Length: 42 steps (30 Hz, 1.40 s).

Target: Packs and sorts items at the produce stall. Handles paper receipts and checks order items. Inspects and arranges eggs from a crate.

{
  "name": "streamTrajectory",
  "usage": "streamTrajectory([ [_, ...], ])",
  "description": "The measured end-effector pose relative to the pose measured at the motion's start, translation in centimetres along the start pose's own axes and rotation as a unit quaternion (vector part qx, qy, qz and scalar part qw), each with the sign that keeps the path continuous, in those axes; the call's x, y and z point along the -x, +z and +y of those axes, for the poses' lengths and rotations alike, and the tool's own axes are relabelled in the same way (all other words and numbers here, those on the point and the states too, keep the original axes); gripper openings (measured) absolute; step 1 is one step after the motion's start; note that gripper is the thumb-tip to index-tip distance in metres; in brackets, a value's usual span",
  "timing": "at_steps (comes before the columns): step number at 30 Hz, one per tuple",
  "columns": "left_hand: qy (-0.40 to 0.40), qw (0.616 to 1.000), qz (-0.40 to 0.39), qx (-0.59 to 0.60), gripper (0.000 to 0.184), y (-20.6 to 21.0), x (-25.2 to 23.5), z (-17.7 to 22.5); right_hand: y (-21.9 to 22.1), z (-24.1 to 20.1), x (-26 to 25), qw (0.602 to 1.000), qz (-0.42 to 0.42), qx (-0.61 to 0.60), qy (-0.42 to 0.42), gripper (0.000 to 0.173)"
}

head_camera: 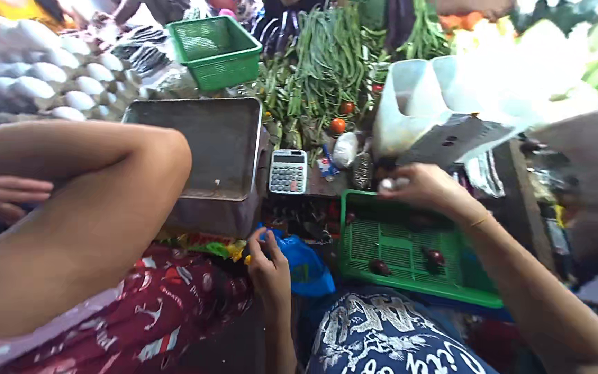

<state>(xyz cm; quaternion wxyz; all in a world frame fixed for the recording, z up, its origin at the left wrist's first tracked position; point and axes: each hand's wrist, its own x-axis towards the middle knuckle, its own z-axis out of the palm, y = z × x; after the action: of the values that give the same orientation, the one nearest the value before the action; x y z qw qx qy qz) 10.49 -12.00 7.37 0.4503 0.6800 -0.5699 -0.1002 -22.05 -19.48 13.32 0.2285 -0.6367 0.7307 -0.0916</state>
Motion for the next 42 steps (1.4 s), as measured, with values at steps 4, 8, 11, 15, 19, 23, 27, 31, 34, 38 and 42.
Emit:
streamTrajectory([
  [4,-0.074,0.993,0.041,-0.077,0.035,-0.8,-2.4,-3.4,0.4,-15.0,-5.4,0.926,0.127,-0.137,-0.328,0.058],
  [8,-0.122,0.982,0.06,-0.134,0.036,-0.9,-4.6,-6.3,4.9,-26.4,-11.1,0.868,0.085,-0.026,-0.488,0.055],
  [11,-0.103,0.985,0.082,-0.114,0.037,-0.6,-5.9,-9.1,7.6,-30.2,-12.9,0.864,0.064,0.038,-0.497,0.06],
  [15,-0.034,0.99,0.101,-0.096,0.028,0.0,-6.8,-12.0,7.4,-29.9,-9.4,0.856,0.125,-0.018,-0.501,0.052],
  [19,-0.009,0.989,0.13,-0.067,0.031,0.3,-6.7,-13.9,6.6,-26.4,-5.6,0.818,0.152,-0.106,-0.544,0.043],
  [23,-0.033,0.988,0.136,-0.067,0.031,0.7,-5.3,-14.6,9.3,-24.2,-2.3,0.794,0.117,-0.07,-0.593,0.034],
  [27,-0.15,0.965,0.073,-0.203,0.024,0.5,-4.4,-11.6,15.1,-25.0,-0.2,0.838,0.033,0.077,-0.539,0.017],
  [31,-0.23,0.945,-0.022,-0.231,0.033,1.7,-2.9,-11.7,17.4,-25.3,-0.4,0.839,0.073,0.063,-0.535,0.007],
  [34,-0.34,0.905,-0.16,-0.197,0.037,0.7,-3.0,-8.1,16.8,-24.6,1.1,0.862,-0.027,0.07,-0.501,0.016],
  [38,-0.267,0.956,-0.114,-0.031,0.04,1.3,1.5,-11.7,15.8,-23.7,2.1,0.874,-0.078,0.021,-0.48,0.02],
  [42,-0.526,0.83,-0.124,0.14,0.041,-5.1,-3.2,-1.3,6.3,-31.4,4.6,0.918,-0.125,0.044,-0.373,0.035],
])
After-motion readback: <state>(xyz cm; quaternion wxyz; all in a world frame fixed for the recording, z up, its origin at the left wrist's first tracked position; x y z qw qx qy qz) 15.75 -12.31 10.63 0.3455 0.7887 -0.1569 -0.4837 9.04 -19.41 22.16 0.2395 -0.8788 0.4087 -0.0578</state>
